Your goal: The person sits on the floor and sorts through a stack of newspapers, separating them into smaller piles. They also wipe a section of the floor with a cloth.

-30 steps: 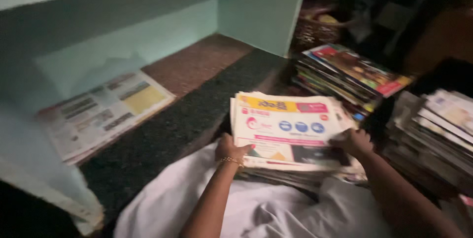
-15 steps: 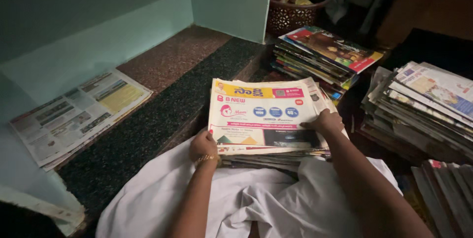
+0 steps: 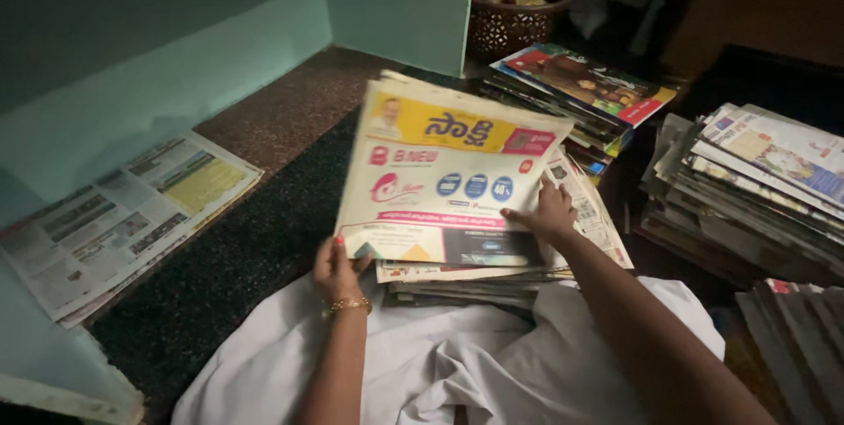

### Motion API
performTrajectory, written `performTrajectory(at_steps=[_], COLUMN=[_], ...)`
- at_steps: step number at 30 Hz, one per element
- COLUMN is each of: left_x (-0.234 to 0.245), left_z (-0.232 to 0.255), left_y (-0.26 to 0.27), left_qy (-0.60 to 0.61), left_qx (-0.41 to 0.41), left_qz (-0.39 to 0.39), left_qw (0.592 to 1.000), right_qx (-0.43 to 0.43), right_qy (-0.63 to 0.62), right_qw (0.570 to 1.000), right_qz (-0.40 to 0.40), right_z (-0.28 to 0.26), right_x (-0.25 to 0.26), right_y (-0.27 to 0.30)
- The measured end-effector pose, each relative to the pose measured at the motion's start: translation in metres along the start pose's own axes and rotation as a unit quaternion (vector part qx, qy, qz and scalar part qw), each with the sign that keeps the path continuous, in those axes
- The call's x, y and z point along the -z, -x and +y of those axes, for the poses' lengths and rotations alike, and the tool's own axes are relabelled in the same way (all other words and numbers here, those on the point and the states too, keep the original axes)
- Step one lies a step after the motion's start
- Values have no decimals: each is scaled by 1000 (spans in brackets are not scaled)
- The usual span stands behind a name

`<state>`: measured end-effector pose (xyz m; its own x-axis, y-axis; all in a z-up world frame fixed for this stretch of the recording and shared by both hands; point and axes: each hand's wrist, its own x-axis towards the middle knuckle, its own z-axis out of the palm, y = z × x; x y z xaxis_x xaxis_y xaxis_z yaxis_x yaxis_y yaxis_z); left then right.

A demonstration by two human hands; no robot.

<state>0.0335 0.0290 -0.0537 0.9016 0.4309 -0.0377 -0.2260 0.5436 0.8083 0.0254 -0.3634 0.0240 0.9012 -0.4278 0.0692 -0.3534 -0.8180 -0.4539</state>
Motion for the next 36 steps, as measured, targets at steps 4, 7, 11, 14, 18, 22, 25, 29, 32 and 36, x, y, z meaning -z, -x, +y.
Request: performTrajectory(at_steps=[4,7,11,14,18,22,25,29,32,36], left_x=[14,19,27,27,51,69,95,146,172,182], left_z=[-3,8,52,82,127,160,171,181,168,165], left_y=[-12,-22,-30,-45,-62,-80,-103,-129,-133,-142], left_qy=[41,67,83,121,175,198,192,141,109,-111], left_qx=[55,41,34,30,20,21,-25,-118,-189,-300], left_qz=[33,59,91,124,157,210,205,202,247,339], left_qw=[997,995,992,984,972,957,959,962,944,885], right_qx=[-14,-46,-7,-17,-4,-30,-28,-4,-9,-97], right_qy=[-354,-416,-495,-526,-513,-574,-584,-507,-450,-459], right_qw=[932,899,850,834,852,815,807,854,882,867], right_qz=[-77,-128,-179,-167,-107,-79,-84,-119,-138,-170], right_z=[-12,-16,-49,-103,-168,-235,-279,-333,-373,-426], right_x=[14,24,24,2,-65,-130,-162,-199,-215,-224], right_y=[12,11,11,13,-3,-24,-26,-28,-20,3])
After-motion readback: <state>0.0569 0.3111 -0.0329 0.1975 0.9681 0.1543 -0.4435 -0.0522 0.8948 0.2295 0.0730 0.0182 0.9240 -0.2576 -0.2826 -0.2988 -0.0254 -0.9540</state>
